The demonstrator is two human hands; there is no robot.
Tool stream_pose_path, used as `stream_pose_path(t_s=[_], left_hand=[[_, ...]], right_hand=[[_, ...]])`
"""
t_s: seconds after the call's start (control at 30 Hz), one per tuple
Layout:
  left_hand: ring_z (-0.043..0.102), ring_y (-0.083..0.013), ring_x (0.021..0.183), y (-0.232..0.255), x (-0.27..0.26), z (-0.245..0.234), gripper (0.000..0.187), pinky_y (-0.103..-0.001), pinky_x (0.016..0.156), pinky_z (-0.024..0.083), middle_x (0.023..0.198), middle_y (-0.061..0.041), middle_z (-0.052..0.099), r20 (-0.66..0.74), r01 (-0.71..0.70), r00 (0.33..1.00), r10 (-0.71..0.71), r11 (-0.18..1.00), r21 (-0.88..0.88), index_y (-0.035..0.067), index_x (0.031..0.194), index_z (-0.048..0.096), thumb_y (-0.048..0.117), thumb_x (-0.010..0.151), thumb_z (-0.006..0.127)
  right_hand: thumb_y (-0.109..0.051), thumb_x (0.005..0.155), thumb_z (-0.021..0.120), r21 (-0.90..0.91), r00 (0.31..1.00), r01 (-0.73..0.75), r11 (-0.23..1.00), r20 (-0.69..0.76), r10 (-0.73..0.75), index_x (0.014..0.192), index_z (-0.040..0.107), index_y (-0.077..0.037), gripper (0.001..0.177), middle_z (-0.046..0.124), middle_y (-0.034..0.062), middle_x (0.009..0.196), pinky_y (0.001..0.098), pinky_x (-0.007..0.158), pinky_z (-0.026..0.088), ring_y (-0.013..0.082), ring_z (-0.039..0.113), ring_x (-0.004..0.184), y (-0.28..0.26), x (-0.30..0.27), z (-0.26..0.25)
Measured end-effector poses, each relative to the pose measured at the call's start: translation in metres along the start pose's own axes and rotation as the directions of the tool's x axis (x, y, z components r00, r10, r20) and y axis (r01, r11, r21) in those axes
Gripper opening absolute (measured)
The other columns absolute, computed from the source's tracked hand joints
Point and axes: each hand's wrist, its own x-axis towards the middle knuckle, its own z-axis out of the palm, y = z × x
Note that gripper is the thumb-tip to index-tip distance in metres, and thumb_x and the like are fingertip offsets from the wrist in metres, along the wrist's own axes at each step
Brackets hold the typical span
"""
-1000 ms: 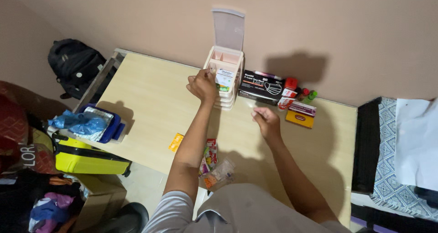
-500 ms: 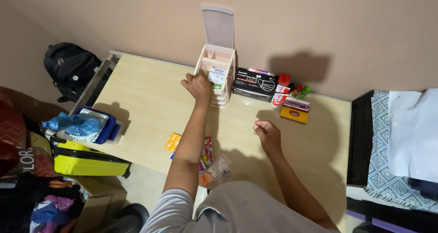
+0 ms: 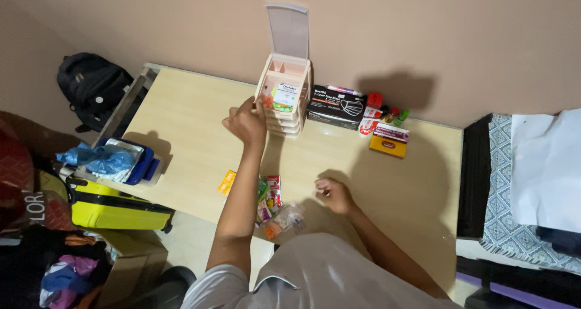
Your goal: The person sorts various medicine packets, pill blister packs, and sachets by hand on a desk. They pick up the items one at a time and place several into the top drawers of a small plastic organizer.
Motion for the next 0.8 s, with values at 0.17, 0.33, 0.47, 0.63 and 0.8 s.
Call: stream_pose_path(t_s=[0.17,0.33,0.47,0.63,0.8], left_hand=[[0.065,-0.0162,0.083,-0.018,-0.027,-0.046,0.022,-0.039,0.082,0.036,0.083,0.005,0.075,-0.002,-0.036,0.999,0.036,0.991,-0.126,0.014,0.107,0.079,0.021,0.087,0.08],[0.065,-0.0151,0.083,-0.034,-0.06,-0.088,0.023,-0.037,0.084,0.038,0.086,0.002,0.075,0.031,0.008,1.0,-0.002,0.982,-0.191,0.012,0.11,0.078,0.022,0.09,0.08],[0.064,-0.0161,0.079,-0.044,-0.085,-0.109,0.024,-0.037,0.083,0.04,0.084,0.0,0.075,0.082,0.066,0.995,-0.05,0.975,-0.213,0.011,0.11,0.079,0.022,0.089,0.08],[0.066,-0.0159,0.075,-0.053,-0.113,-0.123,0.023,-0.034,0.076,0.05,0.083,-0.004,0.075,0.196,0.162,0.976,-0.096,0.92,-0.356,0.006,0.111,0.078,0.015,0.089,0.074],[0.066,-0.0082,0.079,-0.054,-0.136,-0.117,0.024,-0.024,0.067,0.053,0.092,-0.005,0.078,0.519,0.473,0.843,-0.14,0.65,-0.594,0.001,0.117,0.073,0.007,0.094,0.066]], right_hand=[[-0.025,0.066,0.092,-0.323,0.926,0.378,0.868,0.143,-0.35,0.111,0.071,-0.005,0.054,0.068,0.0126,0.109,0.0392,0.085,0.053,0.0283,0.064,0.096,-0.046,-0.017,0.03],[-0.024,0.061,0.089,-0.384,0.892,0.448,0.807,0.258,-0.372,0.107,0.075,-0.011,0.049,0.067,0.0091,0.103,0.0427,0.087,0.051,0.0295,0.061,0.101,-0.068,-0.024,0.039],[-0.018,0.069,0.083,-0.401,0.89,0.451,0.798,0.268,-0.369,0.093,0.077,-0.014,0.025,0.069,0.0041,0.099,0.041,0.086,0.053,0.0257,0.063,0.101,-0.041,-0.013,0.043],[-0.006,0.075,0.078,-0.336,0.903,0.413,0.847,0.273,-0.332,0.078,0.073,-0.011,0.008,0.07,0.0046,0.086,0.0384,0.078,0.055,0.0234,0.066,0.087,-0.01,-0.002,0.038],[-0.004,0.096,0.066,0.301,0.936,0.016,0.953,0.331,-0.12,0.1,0.066,-0.005,0.005,0.072,0.0039,0.092,0.0287,0.074,0.059,0.0125,0.07,0.083,0.022,0.038,0.016]])
